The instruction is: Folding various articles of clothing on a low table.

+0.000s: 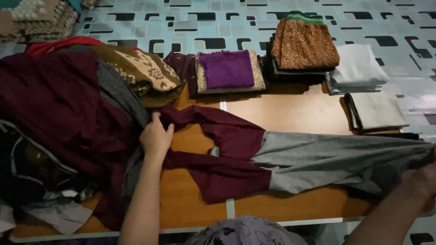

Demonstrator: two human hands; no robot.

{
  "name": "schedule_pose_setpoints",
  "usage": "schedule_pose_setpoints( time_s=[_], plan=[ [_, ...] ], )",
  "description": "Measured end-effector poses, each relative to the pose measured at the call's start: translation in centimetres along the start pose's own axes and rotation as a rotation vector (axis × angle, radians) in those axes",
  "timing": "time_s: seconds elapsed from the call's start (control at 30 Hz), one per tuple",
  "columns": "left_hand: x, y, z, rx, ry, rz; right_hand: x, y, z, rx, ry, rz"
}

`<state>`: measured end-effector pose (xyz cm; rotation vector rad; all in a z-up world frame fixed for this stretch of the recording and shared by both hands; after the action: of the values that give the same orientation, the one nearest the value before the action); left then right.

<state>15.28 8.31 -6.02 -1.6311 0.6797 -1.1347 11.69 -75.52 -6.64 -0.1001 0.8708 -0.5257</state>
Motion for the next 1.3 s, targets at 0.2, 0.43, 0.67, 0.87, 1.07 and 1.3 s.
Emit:
schedule_pose_setpoints(
  time_s=[0.2, 0.43, 0.67, 0.87, 1.07, 1.3],
  plan=[
    [1.3, 0.4, 0.1, 0.142, 0.161, 0.088, 4.2, 0.7, -1.1, 0.484, 0.463, 0.857],
    [1.2, -1.9, 0.5, 0.035, 0.323, -0.850, -5.9, 9.5, 1.1, 0.310, 0.445, 0.121],
    [2.2, -12.2, -3.6, -0.230, 0.414, -1.737, -7.6, 19.6, 1.6, -0.061, 0.406, -0.236],
    [-5.1, -11.7, -4.2, -0.014, 0.120, -1.171, -6.9, 22.8, 1.0, -0.211, 0.279, -0.423],
    [-10.1, -13.9, -8.7, 0.141, -0.047, -0.428, -5.2, 22.5, 0.4, -0.178, 0.332, -0.299],
    [-11.6, -15.4, -10.0, 0.342, 0.100, -0.621, -5.8, 23.3, 0.7, -0.252, 0.325, -0.196]
  ],
)
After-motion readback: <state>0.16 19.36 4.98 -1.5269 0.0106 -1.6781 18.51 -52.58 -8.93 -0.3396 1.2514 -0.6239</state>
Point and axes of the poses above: each hand's wrist, its own z-axis towards the middle knuckle, its own y-axis out of the palm, x = y × z, the point moved 10 cm from there along z, towards the middle knuckle, and after that the axes turned 1 degree about y, right-handed, at the moved point
